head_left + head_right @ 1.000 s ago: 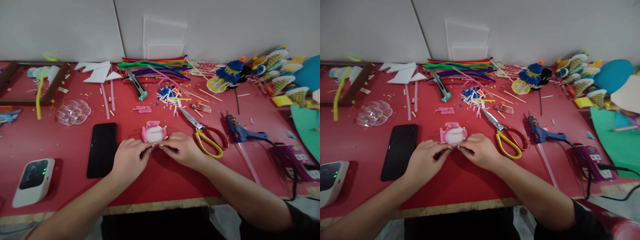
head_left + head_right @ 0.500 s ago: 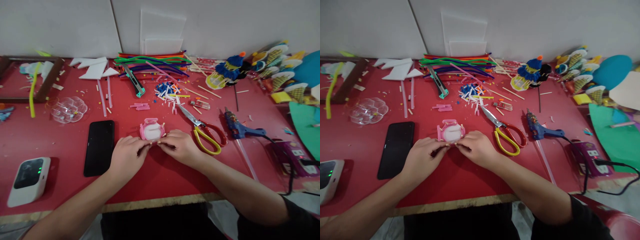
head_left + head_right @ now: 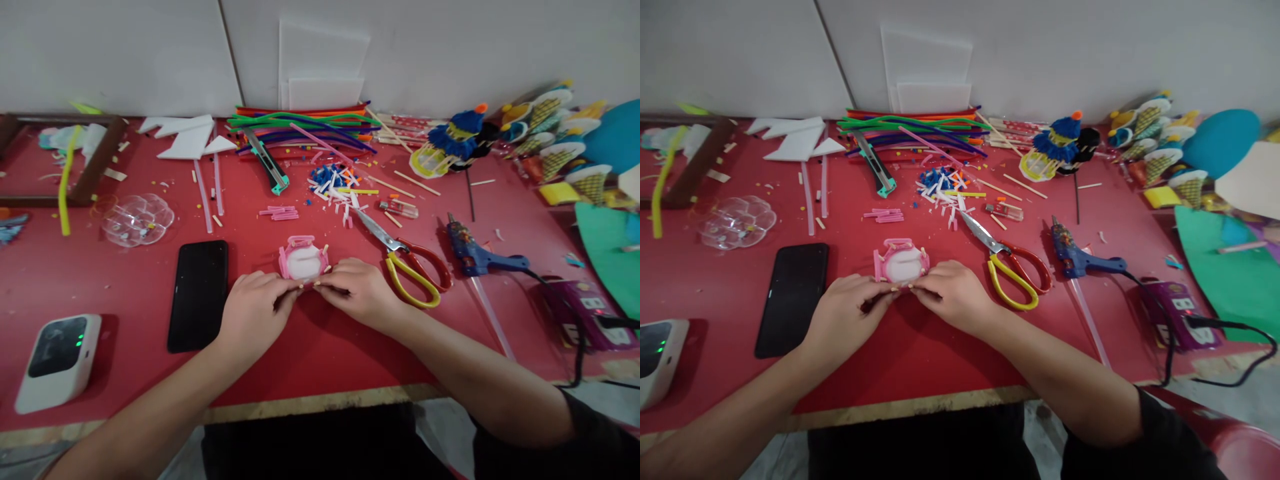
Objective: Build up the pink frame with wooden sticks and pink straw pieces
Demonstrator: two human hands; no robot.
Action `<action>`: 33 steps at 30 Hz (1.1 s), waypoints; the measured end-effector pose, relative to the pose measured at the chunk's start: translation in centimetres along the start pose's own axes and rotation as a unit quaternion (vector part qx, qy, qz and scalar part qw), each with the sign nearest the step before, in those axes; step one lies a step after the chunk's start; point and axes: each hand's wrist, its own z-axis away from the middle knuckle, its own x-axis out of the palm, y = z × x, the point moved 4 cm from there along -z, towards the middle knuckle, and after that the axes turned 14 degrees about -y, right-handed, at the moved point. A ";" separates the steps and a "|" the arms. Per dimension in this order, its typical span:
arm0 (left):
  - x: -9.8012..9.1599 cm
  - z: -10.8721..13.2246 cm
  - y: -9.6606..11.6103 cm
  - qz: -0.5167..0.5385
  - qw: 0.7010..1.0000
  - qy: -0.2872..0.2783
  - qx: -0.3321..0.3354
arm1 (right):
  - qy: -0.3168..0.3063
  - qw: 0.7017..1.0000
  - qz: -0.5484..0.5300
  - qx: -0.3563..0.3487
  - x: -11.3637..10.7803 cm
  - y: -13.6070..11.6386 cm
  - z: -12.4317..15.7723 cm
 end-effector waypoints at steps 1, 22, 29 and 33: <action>0.0 0.0 0.0 -0.001 1.000 0.000 0.001 | 0.000 1.000 0.000 -0.001 0.0 0.0 0.0; 0.1 -0.1 -0.3 0.006 1.000 -0.012 -0.005 | -0.068 0.996 0.046 0.015 -0.2 -0.1 -0.2; -0.1 -0.2 -0.2 0.005 1.000 -0.013 -0.006 | -0.036 0.966 0.171 0.189 -12.0 -0.3 5.4; -0.2 -0.3 0.0 -0.003 1.000 -0.015 -0.005 | -0.042 0.860 0.237 0.450 -17.1 6.1 11.8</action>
